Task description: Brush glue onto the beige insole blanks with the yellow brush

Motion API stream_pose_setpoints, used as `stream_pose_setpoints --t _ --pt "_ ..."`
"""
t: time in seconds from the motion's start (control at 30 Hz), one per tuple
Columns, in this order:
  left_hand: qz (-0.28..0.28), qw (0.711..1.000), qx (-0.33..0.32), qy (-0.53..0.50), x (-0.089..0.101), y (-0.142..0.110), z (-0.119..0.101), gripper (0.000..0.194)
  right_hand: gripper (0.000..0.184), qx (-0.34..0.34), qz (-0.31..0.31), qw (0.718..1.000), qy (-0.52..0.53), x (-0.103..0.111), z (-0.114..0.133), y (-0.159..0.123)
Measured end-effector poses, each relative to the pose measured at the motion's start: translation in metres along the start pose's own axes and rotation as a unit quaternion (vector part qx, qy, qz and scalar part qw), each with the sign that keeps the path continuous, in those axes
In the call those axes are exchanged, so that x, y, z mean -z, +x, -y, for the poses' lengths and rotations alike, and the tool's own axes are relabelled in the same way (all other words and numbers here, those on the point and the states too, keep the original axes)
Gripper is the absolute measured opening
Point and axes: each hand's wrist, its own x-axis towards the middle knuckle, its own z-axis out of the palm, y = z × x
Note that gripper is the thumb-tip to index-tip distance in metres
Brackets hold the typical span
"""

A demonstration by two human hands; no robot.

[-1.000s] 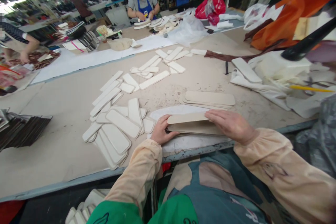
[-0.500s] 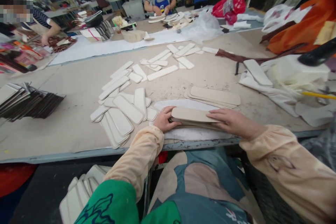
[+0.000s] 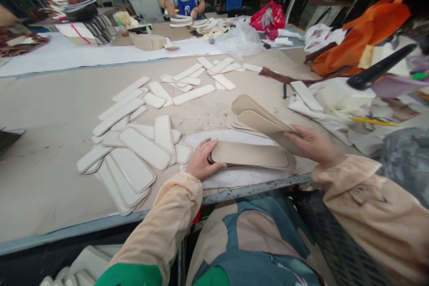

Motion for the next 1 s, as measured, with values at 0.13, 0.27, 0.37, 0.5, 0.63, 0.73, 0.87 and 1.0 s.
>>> stream_pose_setpoints --t 0.13,0.27,0.37,0.5,0.63,0.73,0.87,1.0 --pt "-0.021 0.999 -0.023 -0.012 -0.001 -0.001 0.004 0.082 0.041 -0.115 -0.034 0.984 0.134 0.004 0.008 -0.005" --pt "-0.014 0.999 -0.032 -0.033 -0.002 0.000 0.005 0.069 0.040 -0.199 -0.009 0.949 0.244 0.006 0.021 -0.011" --pt "-0.014 0.998 -0.042 -0.046 -0.004 0.001 0.006 0.055 0.042 -0.224 -0.008 0.940 0.257 0.008 0.030 -0.014" --pt "-0.009 0.998 -0.045 -0.051 -0.007 0.001 0.007 0.038 0.049 -0.237 -0.020 0.929 0.283 0.015 0.039 -0.019" --pt "-0.010 0.997 -0.044 -0.063 -0.008 0.000 0.007 0.033 0.051 -0.246 -0.080 0.923 0.285 0.031 0.045 -0.031" --pt "-0.027 0.997 -0.035 -0.067 -0.008 0.000 0.007 0.038 0.047 -0.249 -0.117 0.927 0.253 0.040 0.046 -0.041" --pt "-0.040 0.996 -0.028 -0.078 -0.009 0.001 0.007 0.049 0.042 -0.253 -0.129 0.927 0.243 0.045 0.039 -0.052" --pt "-0.034 0.996 -0.030 -0.078 -0.007 0.003 0.006 0.056 0.036 -0.238 -0.180 0.907 0.298 0.047 0.025 -0.064"
